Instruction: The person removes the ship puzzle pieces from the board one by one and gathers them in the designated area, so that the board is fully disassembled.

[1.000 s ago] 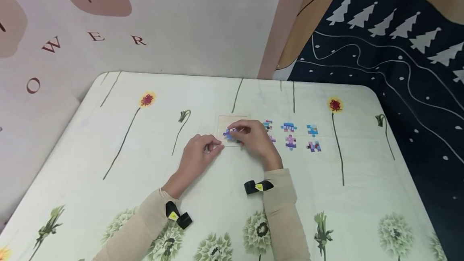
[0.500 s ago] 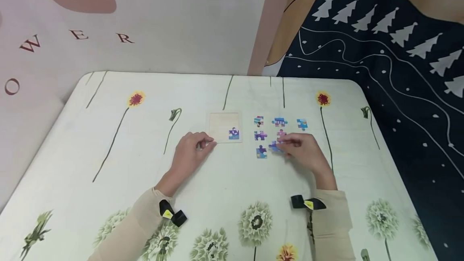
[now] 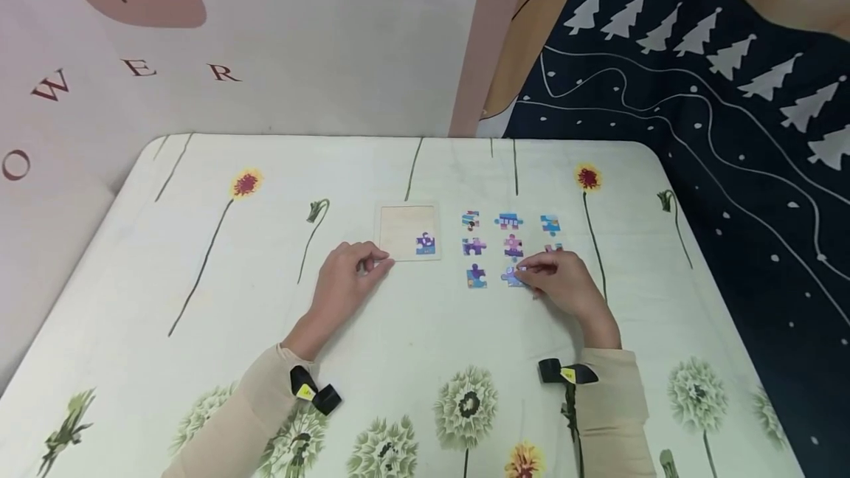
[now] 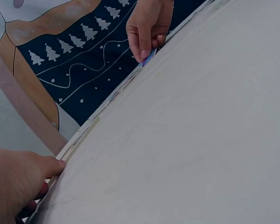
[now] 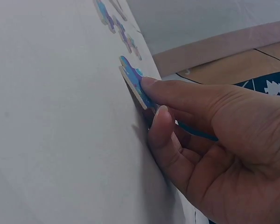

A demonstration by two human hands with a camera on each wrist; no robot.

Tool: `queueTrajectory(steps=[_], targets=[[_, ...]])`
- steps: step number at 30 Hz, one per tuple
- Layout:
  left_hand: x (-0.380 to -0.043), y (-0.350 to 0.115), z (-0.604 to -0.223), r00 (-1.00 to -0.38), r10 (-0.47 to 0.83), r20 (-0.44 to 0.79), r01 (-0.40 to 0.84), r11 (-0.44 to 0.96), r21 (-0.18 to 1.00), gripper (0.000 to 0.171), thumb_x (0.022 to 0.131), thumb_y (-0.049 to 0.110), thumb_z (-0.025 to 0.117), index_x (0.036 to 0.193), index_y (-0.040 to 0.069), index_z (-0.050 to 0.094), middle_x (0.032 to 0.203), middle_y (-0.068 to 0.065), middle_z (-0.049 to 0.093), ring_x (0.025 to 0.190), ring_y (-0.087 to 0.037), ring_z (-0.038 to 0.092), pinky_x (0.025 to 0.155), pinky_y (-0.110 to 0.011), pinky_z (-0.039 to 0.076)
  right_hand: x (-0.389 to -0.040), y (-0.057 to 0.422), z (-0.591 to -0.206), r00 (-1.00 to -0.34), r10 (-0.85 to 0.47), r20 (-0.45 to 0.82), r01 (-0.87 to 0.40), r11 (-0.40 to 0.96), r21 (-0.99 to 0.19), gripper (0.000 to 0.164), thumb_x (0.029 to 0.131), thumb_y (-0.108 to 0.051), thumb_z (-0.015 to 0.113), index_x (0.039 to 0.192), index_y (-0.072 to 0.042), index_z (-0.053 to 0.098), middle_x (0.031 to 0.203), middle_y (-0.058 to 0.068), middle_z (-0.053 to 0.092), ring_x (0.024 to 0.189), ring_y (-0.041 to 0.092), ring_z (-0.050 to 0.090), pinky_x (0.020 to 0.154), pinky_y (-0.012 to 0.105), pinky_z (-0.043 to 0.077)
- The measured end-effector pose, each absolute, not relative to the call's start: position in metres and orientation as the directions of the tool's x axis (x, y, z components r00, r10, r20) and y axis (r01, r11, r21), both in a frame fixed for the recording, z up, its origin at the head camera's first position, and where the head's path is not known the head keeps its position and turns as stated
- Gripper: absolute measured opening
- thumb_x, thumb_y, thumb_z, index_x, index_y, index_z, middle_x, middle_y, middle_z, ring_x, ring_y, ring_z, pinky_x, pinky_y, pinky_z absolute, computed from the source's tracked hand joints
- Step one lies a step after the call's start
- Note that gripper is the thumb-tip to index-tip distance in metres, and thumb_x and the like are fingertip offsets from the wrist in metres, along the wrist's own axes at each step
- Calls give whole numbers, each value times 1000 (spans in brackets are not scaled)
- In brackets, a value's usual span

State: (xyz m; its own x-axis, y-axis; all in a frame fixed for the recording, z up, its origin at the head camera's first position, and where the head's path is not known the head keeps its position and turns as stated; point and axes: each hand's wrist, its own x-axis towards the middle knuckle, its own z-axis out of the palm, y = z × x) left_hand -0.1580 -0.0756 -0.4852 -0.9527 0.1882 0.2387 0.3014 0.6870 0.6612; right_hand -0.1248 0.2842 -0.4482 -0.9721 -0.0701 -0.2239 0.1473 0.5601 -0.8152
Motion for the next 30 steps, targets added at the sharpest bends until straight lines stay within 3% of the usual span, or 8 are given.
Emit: queueTrajectory(steps=[14, 19, 24, 30], targets=[[-158, -76, -484, -959, 182, 218, 283, 694, 662, 9, 91, 22, 82, 94, 15, 79, 67, 7, 54, 68, -18, 44, 64, -32, 34, -124, 279, -449, -978, -39, -205, 147, 564, -813, 19, 95, -8, 75, 108, 6, 74, 85, 11, 70, 62, 18, 64, 66, 24, 50], [-159, -77, -483, -958, 179, 222, 283, 695, 661, 8, 92, 22, 82, 95, 15, 79, 67, 7, 54, 68, -17, 44, 64, -32, 34, -124, 272, -443, -980, -7, -199, 149, 636, -757, 19, 95, -8, 75, 110, 3, 73, 86, 10, 67, 65, 19, 64, 67, 25, 48], [-159, -76, -484, -957, 191, 219, 289, 698, 655, 8, 92, 22, 81, 95, 15, 79, 68, 7, 55, 68, -17, 44, 65, -32, 35, -127, 259, -432, -993, -36, -116, 55, 719, -693, 24, 95, -10, 76, 115, 2, 71, 93, 10, 62, 76, 20, 57, 64, 27, 46], [-156, -76, -484, -957, 184, 226, 289, 695, 658, 6, 92, 21, 81, 94, 16, 79, 67, 8, 54, 68, -16, 44, 65, -32, 35, -147, 225, -417, -983, -181, -17, -109, 665, -739, 16, 96, -8, 74, 109, 0, 73, 85, 8, 63, 74, 21, 55, 60, 28, 45]])
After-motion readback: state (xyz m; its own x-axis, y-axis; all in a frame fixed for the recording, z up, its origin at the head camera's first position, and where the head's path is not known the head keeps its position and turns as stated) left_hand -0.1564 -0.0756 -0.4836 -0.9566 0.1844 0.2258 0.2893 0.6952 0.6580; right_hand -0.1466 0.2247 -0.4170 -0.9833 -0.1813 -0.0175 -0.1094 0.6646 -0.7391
